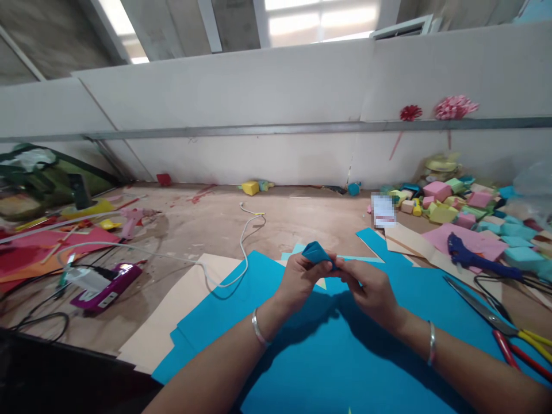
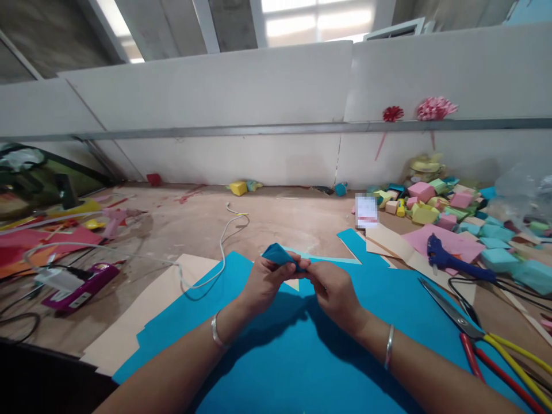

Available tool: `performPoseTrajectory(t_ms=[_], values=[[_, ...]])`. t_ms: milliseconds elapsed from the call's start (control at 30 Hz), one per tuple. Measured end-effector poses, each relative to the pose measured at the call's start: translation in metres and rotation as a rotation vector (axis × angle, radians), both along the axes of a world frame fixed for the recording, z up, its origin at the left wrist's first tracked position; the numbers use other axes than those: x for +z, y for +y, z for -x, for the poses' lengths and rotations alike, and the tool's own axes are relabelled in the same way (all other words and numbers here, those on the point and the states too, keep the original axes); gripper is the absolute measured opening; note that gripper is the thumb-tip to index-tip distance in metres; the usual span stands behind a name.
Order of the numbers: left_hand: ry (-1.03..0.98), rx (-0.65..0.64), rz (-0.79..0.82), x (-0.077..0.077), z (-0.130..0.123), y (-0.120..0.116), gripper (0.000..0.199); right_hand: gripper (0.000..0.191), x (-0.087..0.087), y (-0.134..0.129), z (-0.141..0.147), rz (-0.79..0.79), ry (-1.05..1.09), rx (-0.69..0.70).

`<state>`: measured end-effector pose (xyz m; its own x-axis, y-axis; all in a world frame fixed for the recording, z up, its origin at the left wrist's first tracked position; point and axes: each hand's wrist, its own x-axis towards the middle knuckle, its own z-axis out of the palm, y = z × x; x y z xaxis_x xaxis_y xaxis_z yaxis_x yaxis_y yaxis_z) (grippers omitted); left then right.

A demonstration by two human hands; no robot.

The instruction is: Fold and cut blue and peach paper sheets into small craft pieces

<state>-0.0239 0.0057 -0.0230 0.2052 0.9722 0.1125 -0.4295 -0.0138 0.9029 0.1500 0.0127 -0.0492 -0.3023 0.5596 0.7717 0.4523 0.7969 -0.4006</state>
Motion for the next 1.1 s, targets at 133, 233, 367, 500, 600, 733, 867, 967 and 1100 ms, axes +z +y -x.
performPoseTrajectory(t_ms=[133,233,367,500,600,733,867,967,1100], values=[[0.141,0.026,-0.132,0.001,-0.002,-0.002,0.026,0.02,-0.005,0.001,0.001,0.051,-0.023,0.004],[0.205,0.05,-0.162,0.003,-0.003,-0.004,0.025,0.022,-0.004,0.002,0.002,0.064,-0.034,0.005],[0.249,0.072,-0.219,0.012,0.001,-0.008,0.033,0.02,-0.002,0.003,0.002,0.077,-0.021,-0.011],[0.298,0.095,-0.334,0.02,0.007,-0.009,0.029,0.02,-0.005,0.007,0.0,0.132,-0.018,0.009],[0.352,0.097,-0.339,0.02,0.008,-0.008,0.02,0.023,-0.008,0.009,-0.001,0.142,-0.027,0.035],[0.393,0.113,-0.337,0.017,0.008,-0.008,0.016,0.027,-0.011,0.012,-0.002,0.159,-0.029,0.042],[0.453,0.132,-0.4,0.019,0.009,-0.008,0.021,0.028,-0.013,0.015,-0.004,0.188,-0.012,0.042],[0.495,0.084,-0.462,0.022,0.013,-0.007,0.037,0.028,-0.015,0.018,-0.007,0.226,0.017,0.021],[0.555,0.043,-0.525,0.023,0.016,-0.005,0.037,0.028,-0.017,0.02,-0.009,0.307,0.055,0.021]])
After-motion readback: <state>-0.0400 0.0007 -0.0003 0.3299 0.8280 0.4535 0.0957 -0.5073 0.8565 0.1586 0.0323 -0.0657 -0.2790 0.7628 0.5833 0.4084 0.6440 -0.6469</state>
